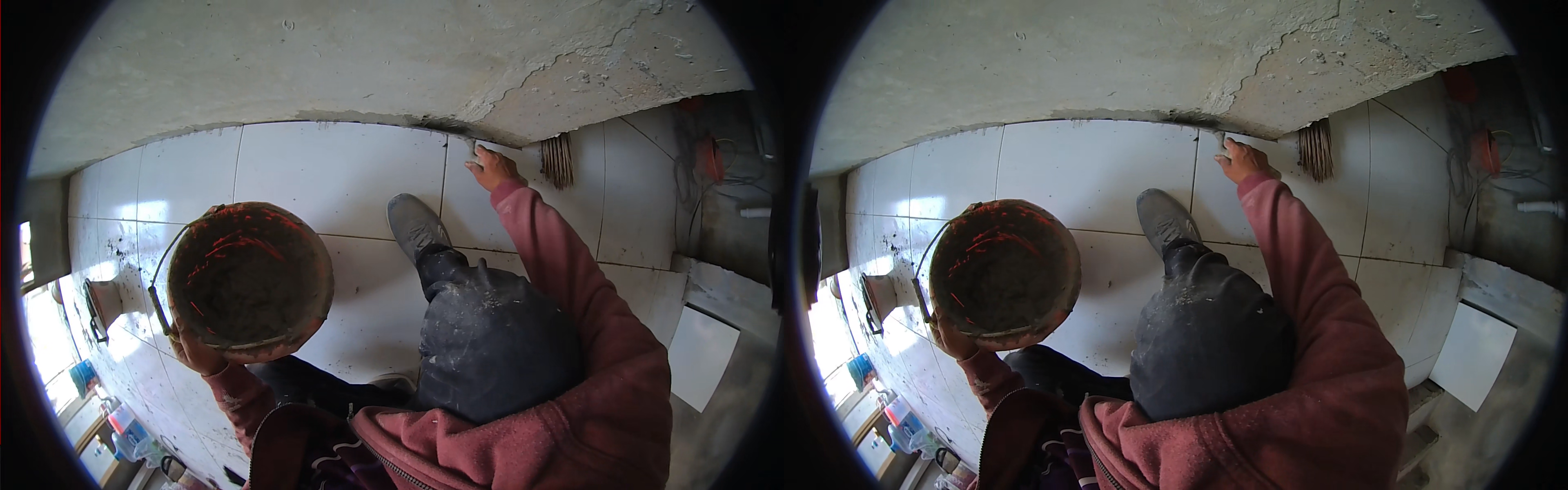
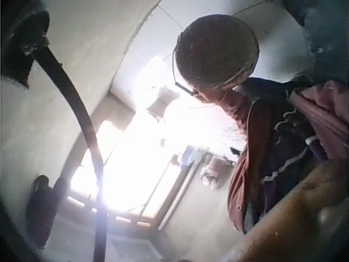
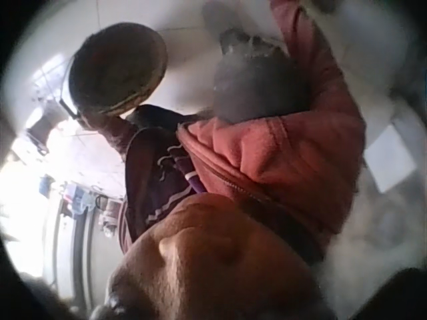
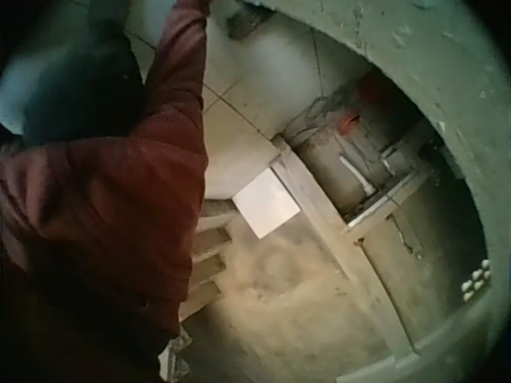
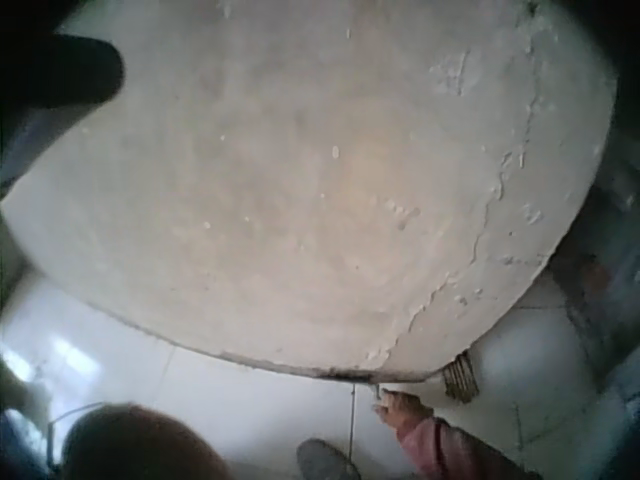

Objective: Applying mortar to the base of a wall using a trowel.

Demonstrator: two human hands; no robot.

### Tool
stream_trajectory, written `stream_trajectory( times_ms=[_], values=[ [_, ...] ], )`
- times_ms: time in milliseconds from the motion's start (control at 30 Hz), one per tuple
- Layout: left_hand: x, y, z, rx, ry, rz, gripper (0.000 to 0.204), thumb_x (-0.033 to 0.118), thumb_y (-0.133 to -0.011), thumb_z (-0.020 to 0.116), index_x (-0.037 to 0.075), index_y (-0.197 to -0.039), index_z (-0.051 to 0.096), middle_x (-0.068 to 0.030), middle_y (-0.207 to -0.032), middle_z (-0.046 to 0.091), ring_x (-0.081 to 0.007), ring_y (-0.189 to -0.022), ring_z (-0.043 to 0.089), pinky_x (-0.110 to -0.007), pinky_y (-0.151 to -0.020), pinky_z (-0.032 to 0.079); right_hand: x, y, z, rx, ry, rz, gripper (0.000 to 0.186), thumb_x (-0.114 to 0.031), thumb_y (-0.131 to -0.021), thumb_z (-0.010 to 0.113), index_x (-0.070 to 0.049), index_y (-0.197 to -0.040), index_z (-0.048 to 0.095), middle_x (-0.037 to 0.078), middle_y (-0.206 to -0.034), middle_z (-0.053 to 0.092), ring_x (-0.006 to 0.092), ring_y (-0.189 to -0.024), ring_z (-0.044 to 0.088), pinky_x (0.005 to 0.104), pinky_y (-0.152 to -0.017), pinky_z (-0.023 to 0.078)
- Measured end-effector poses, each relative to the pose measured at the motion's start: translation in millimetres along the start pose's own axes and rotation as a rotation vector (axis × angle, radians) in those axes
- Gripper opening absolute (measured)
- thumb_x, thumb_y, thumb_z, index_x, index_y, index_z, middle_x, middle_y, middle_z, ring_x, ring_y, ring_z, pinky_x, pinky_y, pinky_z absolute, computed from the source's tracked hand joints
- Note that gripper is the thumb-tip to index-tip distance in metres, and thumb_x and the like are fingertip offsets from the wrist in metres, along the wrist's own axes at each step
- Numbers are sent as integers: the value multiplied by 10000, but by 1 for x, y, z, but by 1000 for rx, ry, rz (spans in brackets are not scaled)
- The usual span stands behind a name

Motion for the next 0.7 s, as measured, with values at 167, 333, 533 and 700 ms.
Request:
stream_trajectory(
  times_ms=[167,333,533,700],
  values=[
    [6,3,3,16,-20,12,226,137,-873,465,-32,-966,583,-71,-877,608,-106,-745,553,-219,-647,434,7,3,-7,9,-94,47,417,-368,-768,581,-57,-1045,549,169,-966,609,335,-894,577,400,-757,458],
    [0,1,-10,1,9,4,192,143,-867,476,-13,-899,583,-57,-836,604,-103,-726,549,-209,-631,424,22,37,-40,207,-85,-97,470,-379,-776,577,-15,-1072,551,186,-1008,595,330,-917,576,383,-796,453],
    [-1,2,-9,20,46,-27,195,130,-850,475,-11,-923,589,-59,-851,600,-113,-738,542,-225,-650,422,50,31,-21,-24,58,81,430,-352,-770,589,-34,-1057,556,163,-1012,601,309,-927,579,371,-791,458],
    [2,3,-12,81,-40,0,181,153,-852,495,3,-897,585,-40,-804,588,-85,-680,520,-205,-592,403,69,26,-30,64,-45,101,422,-360,-763,592,-51,-1048,563,130,-976,624,290,-899,596,372,-775,465]
  ],
)
Point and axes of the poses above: each hand's wrist, its own y-axis away from the middle knuckle, its own z-axis out of the palm, x = y × z, the point moved 10 cm from there along -y, towards the middle knuckle
